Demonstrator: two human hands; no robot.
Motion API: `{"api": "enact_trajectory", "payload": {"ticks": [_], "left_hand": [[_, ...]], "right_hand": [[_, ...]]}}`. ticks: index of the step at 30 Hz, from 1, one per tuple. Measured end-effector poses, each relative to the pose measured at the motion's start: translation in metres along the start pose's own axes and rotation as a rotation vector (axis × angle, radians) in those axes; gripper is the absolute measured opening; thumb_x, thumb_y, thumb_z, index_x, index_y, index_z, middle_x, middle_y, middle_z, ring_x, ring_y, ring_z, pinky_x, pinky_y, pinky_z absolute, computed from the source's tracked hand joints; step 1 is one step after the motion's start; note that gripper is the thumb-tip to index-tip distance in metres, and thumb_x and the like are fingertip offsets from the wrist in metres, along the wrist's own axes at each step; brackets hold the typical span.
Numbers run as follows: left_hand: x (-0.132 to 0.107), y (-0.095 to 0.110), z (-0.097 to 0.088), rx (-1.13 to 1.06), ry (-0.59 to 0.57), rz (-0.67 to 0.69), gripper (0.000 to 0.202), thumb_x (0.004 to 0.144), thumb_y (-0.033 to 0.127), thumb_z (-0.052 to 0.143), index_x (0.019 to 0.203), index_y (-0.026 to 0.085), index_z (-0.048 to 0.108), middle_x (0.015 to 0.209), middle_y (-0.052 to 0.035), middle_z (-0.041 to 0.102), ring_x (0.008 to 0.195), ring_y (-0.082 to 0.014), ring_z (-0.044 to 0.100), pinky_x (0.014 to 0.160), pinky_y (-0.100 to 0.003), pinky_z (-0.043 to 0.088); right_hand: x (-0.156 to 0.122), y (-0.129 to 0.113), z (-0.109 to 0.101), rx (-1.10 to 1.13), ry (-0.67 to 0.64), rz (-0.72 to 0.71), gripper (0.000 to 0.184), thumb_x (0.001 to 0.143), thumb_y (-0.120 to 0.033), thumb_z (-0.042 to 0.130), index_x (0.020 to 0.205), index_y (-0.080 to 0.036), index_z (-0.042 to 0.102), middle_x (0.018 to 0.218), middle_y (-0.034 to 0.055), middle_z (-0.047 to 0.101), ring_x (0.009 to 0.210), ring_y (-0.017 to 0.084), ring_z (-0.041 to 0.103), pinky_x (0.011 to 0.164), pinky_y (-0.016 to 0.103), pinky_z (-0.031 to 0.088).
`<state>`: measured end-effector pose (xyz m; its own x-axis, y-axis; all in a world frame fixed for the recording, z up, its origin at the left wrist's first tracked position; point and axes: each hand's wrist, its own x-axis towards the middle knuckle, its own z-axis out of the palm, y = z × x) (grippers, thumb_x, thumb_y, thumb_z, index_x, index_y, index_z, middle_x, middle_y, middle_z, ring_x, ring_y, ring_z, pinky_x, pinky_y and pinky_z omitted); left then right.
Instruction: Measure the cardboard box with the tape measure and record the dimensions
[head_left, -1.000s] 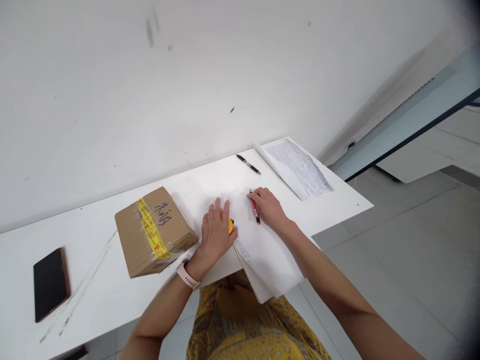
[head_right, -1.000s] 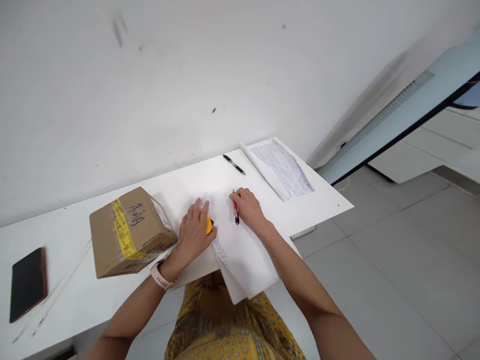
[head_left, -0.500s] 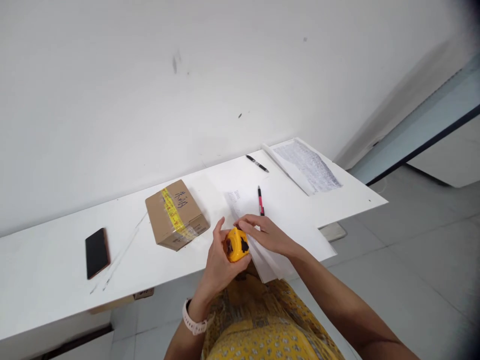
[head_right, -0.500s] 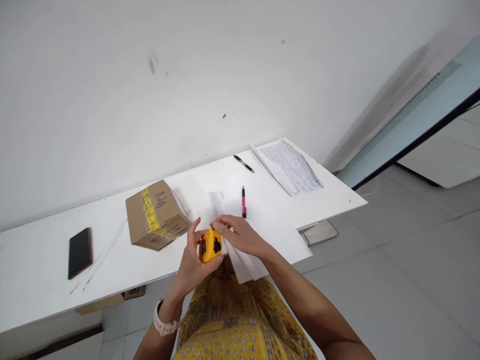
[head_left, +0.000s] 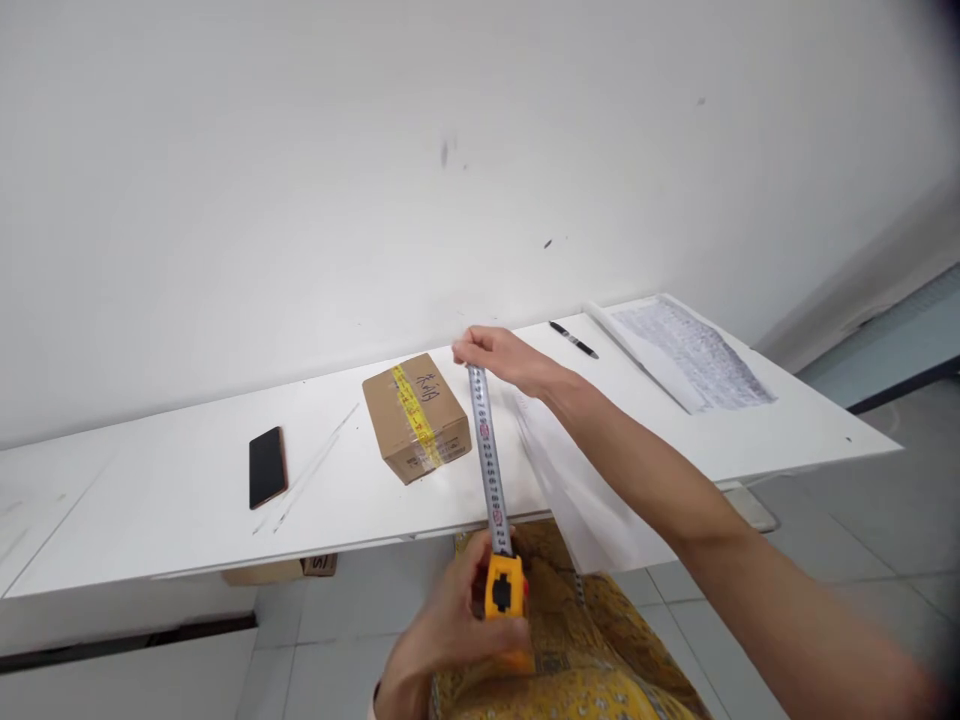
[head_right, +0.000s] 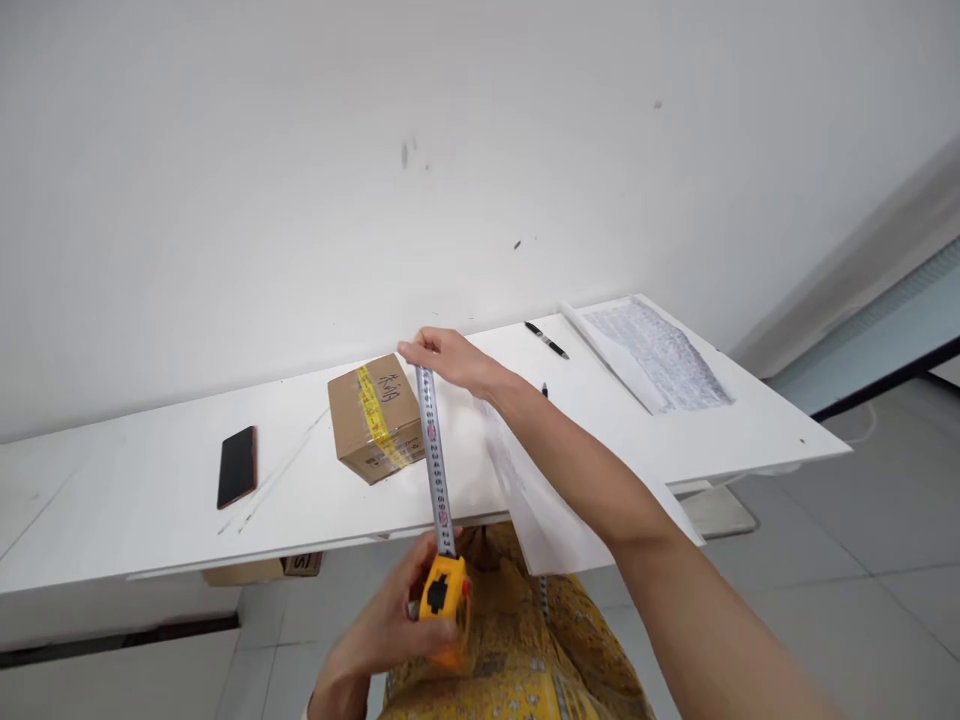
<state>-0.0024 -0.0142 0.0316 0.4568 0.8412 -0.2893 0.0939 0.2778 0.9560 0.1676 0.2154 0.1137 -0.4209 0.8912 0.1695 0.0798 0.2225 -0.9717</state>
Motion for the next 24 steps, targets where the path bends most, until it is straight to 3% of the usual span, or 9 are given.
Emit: {"api": "enact_trajectory", "payload": {"ticks": [4,7,10,14,17,20,24], "left_hand": [[0.005,0.020,0.023,-0.432,0.075,0.078,0.066,0.070,0.050,0.083,0.124,0.023,0.055,0.115,-0.0094,0.064,0.094,-0.0243,0.064,0.079,-0.035,0.050],[0.016,0.043,0.026,-0.611,0.158,0.131,0.060,0.074,0.058,0.077,0.115,0.018,0.058,0.109,-0.0120,0.065,0.080,-0.0250,0.069,0.074,-0.040,0.054],[0.028,0.057,0.020,-0.642,0.247,0.130,0.057,0.074,0.058,0.078,0.106,0.015,0.060,0.101,-0.0118,0.067,0.071,-0.0255,0.070,0.068,-0.041,0.056],[0.032,0.057,0.018,-0.632,0.311,0.052,0.063,0.069,0.061,0.080,0.104,0.014,0.059,0.096,-0.0114,0.068,0.069,-0.0249,0.069,0.063,-0.038,0.056],[0.029,0.052,0.022,-0.631,0.323,-0.006,0.062,0.069,0.059,0.082,0.106,0.015,0.059,0.097,-0.0108,0.068,0.073,-0.0229,0.068,0.070,-0.038,0.056],[0.026,0.051,0.026,-0.628,0.309,-0.026,0.055,0.074,0.054,0.080,0.108,0.016,0.061,0.098,-0.0095,0.068,0.078,-0.0198,0.066,0.075,-0.035,0.055],[0.025,0.056,0.028,-0.660,0.283,-0.011,0.046,0.080,0.049,0.077,0.109,0.018,0.060,0.098,-0.0075,0.067,0.078,-0.0178,0.064,0.074,-0.032,0.053]], "right_hand": [[0.071,-0.001,0.031,-0.122,-0.058,0.005,0.042,0.090,-0.052,0.061,0.066,-0.021,0.044,0.065,-0.0037,0.040,0.061,0.012,0.032,0.059,0.027,0.027],[0.078,-0.008,0.053,-0.170,-0.115,0.096,0.046,0.088,-0.053,0.064,0.065,-0.022,0.039,0.061,-0.0052,0.034,0.057,0.011,0.028,0.056,0.027,0.025],[0.032,-0.024,0.056,-0.112,-0.113,0.123,0.040,0.087,-0.059,0.062,0.076,-0.022,0.051,0.067,-0.0013,0.046,0.063,0.014,0.041,0.057,0.027,0.034],[-0.053,-0.044,0.041,0.044,-0.074,-0.088,0.035,0.093,-0.058,0.051,0.111,-0.029,0.060,0.102,0.0036,0.060,0.097,0.018,0.055,0.077,0.028,0.047],[-0.069,-0.051,0.038,0.074,-0.094,-0.106,0.035,0.093,-0.058,0.051,0.114,-0.031,0.061,0.112,0.0031,0.060,0.109,0.019,0.054,0.085,0.030,0.048],[-0.040,-0.043,0.044,0.061,-0.081,-0.044,0.035,0.090,-0.059,0.055,0.103,-0.028,0.064,0.102,0.0038,0.061,0.104,0.021,0.057,0.084,0.031,0.048],[0.017,-0.008,0.053,0.041,-0.041,0.064,0.034,0.086,-0.059,0.063,0.091,-0.025,0.062,0.080,0.0012,0.058,0.088,0.019,0.058,0.074,0.029,0.048]]}}
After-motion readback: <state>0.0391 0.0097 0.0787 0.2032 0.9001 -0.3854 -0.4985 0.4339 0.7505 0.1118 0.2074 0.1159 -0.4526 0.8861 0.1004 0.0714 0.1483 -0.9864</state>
